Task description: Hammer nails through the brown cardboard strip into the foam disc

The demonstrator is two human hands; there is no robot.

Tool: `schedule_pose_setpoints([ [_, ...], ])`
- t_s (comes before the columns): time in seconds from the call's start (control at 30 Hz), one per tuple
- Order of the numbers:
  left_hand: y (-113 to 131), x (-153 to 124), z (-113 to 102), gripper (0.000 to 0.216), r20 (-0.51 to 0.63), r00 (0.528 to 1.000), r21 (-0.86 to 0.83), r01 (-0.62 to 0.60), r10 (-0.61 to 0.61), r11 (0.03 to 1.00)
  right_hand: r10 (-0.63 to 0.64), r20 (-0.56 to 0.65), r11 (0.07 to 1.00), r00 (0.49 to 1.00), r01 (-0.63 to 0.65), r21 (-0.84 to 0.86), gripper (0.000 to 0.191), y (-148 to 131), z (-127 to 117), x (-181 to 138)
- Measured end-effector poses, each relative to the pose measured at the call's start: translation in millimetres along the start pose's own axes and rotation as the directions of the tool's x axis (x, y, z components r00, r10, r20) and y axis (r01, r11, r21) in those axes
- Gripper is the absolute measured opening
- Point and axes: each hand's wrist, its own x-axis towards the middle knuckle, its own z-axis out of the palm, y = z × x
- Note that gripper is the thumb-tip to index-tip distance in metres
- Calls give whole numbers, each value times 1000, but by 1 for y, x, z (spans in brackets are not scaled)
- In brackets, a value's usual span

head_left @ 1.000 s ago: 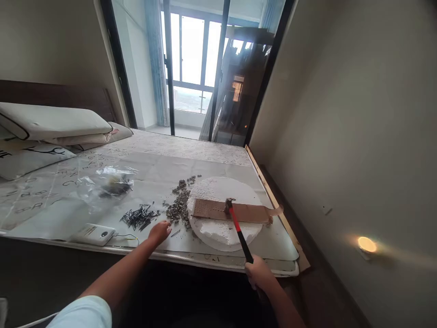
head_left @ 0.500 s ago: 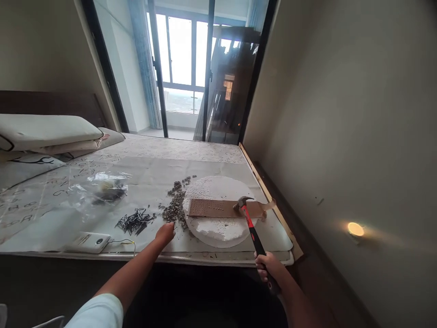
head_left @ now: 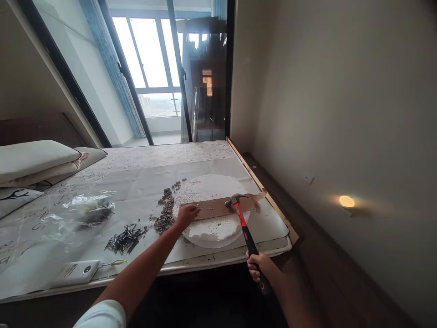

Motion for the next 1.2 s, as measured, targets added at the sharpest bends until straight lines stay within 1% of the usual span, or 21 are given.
schedule_pose_setpoints([
  [0.07,13,17,26,36,13,1000,-39,7,-6,999,5,18,1000,1000,-6,23,16,2,-2,3],
  [0.17,21,40,58,35,-20,1000,39,7,-7,999,20,34,999,999,-21,32,18,4,-5,8],
  [0.23,18,52,72,35,-38,999,130,-21,26,991,24,32,999,999,-24,24,20,5,-7,12],
  [0.3,12,60,81,34,-36,998,200,-43,52,979,31,44,999,999,-32,18,21,6,-10,15],
  [0.4,2,65,87,33,-32,998,260,-41,51,965,43,71,999,997,-43,10,22,10,-14,20],
  [0.53,-6,67,90,32,-28,998,301,-39,50,953,39,52,999,998,-41,22,21,15,-19,26],
  [0.73,-7,70,91,30,-22,998,321,-44,54,946,-8,55,999,998,6,36,22,17,-20,25],
  [0.93,-4,65,90,29,-11,996,321,-84,92,944,-5,35,1000,999,4,27,20,13,-16,20],
  [1.1,-5,58,95,30,-45,995,351,-66,87,934,3,-51,999,999,-5,-48,20,10,-11,15],
  [1.2,-9,56,99,31,-59,994,370,-62,90,927,11,-65,998,998,-15,-63,20,6,-8,14],
])
